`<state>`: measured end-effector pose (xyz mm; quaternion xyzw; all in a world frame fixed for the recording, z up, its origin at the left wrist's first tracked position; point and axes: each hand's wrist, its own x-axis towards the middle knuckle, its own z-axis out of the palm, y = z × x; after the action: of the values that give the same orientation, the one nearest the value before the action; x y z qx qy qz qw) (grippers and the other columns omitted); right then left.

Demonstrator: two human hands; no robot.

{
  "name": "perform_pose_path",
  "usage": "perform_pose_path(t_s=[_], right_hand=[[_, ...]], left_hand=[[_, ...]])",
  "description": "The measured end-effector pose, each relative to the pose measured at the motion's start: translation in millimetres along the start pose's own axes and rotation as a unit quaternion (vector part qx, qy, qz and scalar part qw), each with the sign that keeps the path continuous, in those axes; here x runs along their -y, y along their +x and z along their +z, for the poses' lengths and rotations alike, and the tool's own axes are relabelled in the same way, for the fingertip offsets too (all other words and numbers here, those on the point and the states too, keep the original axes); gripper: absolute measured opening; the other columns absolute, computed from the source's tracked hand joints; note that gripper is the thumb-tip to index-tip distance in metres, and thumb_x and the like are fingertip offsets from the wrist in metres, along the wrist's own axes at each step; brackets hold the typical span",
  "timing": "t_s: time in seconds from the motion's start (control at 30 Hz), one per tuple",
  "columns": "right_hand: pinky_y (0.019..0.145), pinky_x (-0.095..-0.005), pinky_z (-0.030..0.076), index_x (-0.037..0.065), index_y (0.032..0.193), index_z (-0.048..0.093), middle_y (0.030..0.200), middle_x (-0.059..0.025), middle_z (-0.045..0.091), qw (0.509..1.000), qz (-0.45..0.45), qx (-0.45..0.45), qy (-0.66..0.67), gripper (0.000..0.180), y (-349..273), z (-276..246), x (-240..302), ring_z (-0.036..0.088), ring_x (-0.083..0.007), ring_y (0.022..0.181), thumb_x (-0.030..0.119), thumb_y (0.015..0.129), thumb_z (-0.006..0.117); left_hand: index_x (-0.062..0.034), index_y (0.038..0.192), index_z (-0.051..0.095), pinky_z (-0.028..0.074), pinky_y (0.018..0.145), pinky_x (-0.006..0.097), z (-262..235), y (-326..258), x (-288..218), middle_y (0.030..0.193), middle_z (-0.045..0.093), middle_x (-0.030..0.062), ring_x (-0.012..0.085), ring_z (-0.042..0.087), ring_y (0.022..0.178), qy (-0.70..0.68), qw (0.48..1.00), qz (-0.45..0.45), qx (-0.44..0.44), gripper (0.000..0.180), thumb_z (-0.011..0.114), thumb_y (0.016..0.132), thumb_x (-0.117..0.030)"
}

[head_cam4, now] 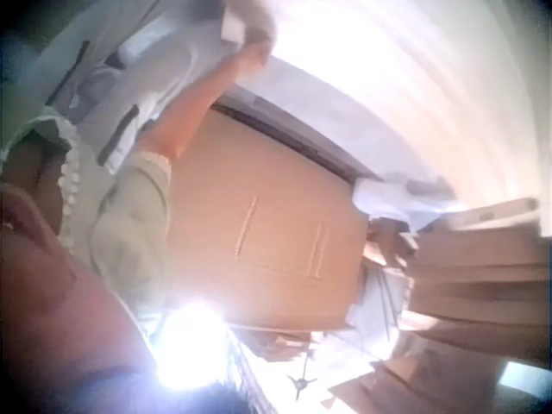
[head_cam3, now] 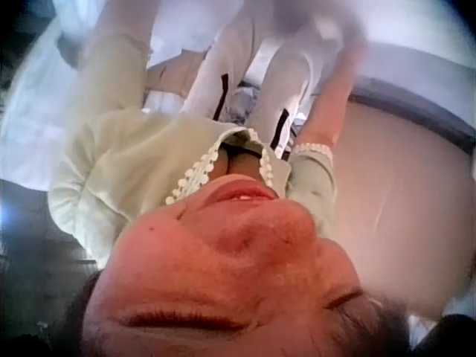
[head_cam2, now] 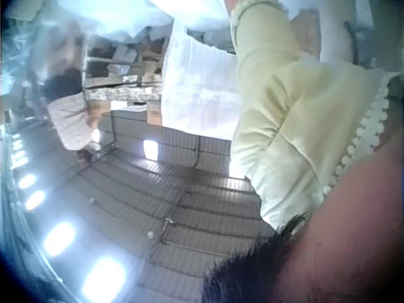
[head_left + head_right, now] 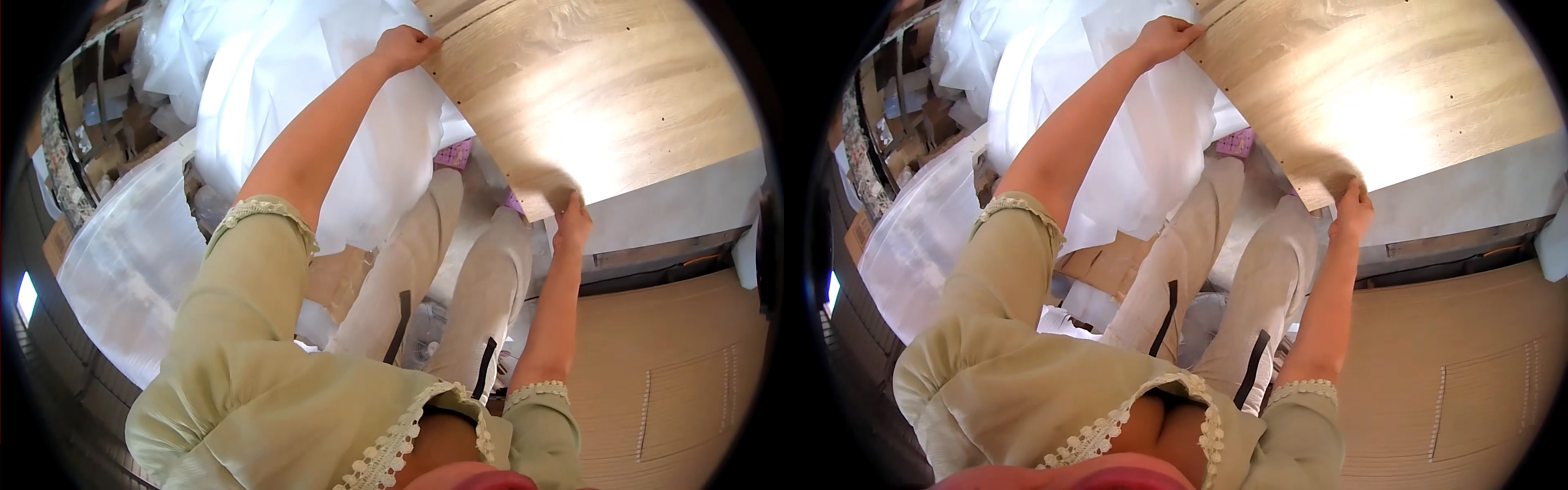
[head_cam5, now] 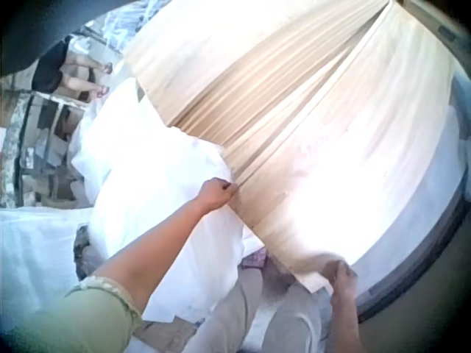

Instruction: The person places wooden furniture panels and protective foam into cardboard boxes on a conveyor line, then covers them with plastic wrap and more panels before closing the boxes.

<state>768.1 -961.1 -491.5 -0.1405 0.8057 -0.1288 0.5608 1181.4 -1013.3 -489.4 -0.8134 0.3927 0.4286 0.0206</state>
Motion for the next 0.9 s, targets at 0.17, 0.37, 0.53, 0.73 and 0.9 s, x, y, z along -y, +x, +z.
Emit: perform_pose_path(t_s=[0.17,0.37,0.53,0.73,0.9], right_hand=[[0.084,-0.0307,0.045,-0.008,0.114,0.051,0.109,-0.0138,0.054,1.0,0.001,-0.002,0.025,0.045,-12.8,17.7,4.8,0.052,-0.02,0.097,0.027,0.086,0.055],[0.082,-0.0311,0.044,-0.007,0.112,0.051,0.107,-0.0125,0.054,0.998,0.008,0.024,0.054,0.044,-37.0,17.4,11.5,0.051,-0.0205,0.097,0.028,0.086,0.056],[0.08,-0.0331,0.045,-0.001,0.117,0.047,0.105,-0.0097,0.053,0.996,0.014,0.081,0.048,0.054,-73.2,-17.6,44.7,0.051,-0.0206,0.095,0.042,0.085,0.053],[0.102,-0.0354,0.032,-0.004,0.135,0.024,0.135,-0.0119,0.036,0.977,-0.045,0.084,0.188,0.076,-82.5,-51.1,98.9,0.037,-0.0225,0.123,0.053,0.089,0.042],[0.103,-0.0323,0.029,-0.005,0.135,0.024,0.137,-0.0126,0.034,0.968,-0.008,0.111,0.226,0.077,-155.0,-27.0,99.6,0.034,-0.0224,0.125,0.052,0.088,0.044]], left_hand=[[-0.0067,0.081,0.069,0.049,0.07,0.036,-9.5,6.1,3.2,0.075,0.066,0.0111,0.0273,0.062,0.075,0.06,0.997,0.011,-0.041,0.048,0.048,0.08,-0.05],[-0.007,0.075,0.068,0.048,0.07,0.037,-30.4,8.8,6.4,0.073,0.065,0.0122,0.0294,0.062,0.074,0.089,0.995,0.023,-0.049,0.048,0.049,0.079,-0.051],[-0.003,0.073,0.067,0.047,0.065,0.029,-79.1,-34.6,-14.9,0.069,0.064,0.01,0.0205,0.06,0.066,0.0,1.0,-0.005,-0.005,0.064,0.053,0.07,-0.066],[0.0023,0.108,0.06,0.036,0.089,0.032,-117.2,-60.7,-91.4,0.101,0.061,0.0154,0.018,0.056,0.083,-0.025,0.972,0.019,0.232,0.097,0.033,0.069,-0.082],[0.0017,0.117,0.054,0.039,0.089,0.032,-161.9,-76.8,-158.5,0.119,0.054,0.0155,0.0254,0.049,0.111,-0.259,0.962,0.023,0.083,0.083,0.044,0.076,-0.07]])
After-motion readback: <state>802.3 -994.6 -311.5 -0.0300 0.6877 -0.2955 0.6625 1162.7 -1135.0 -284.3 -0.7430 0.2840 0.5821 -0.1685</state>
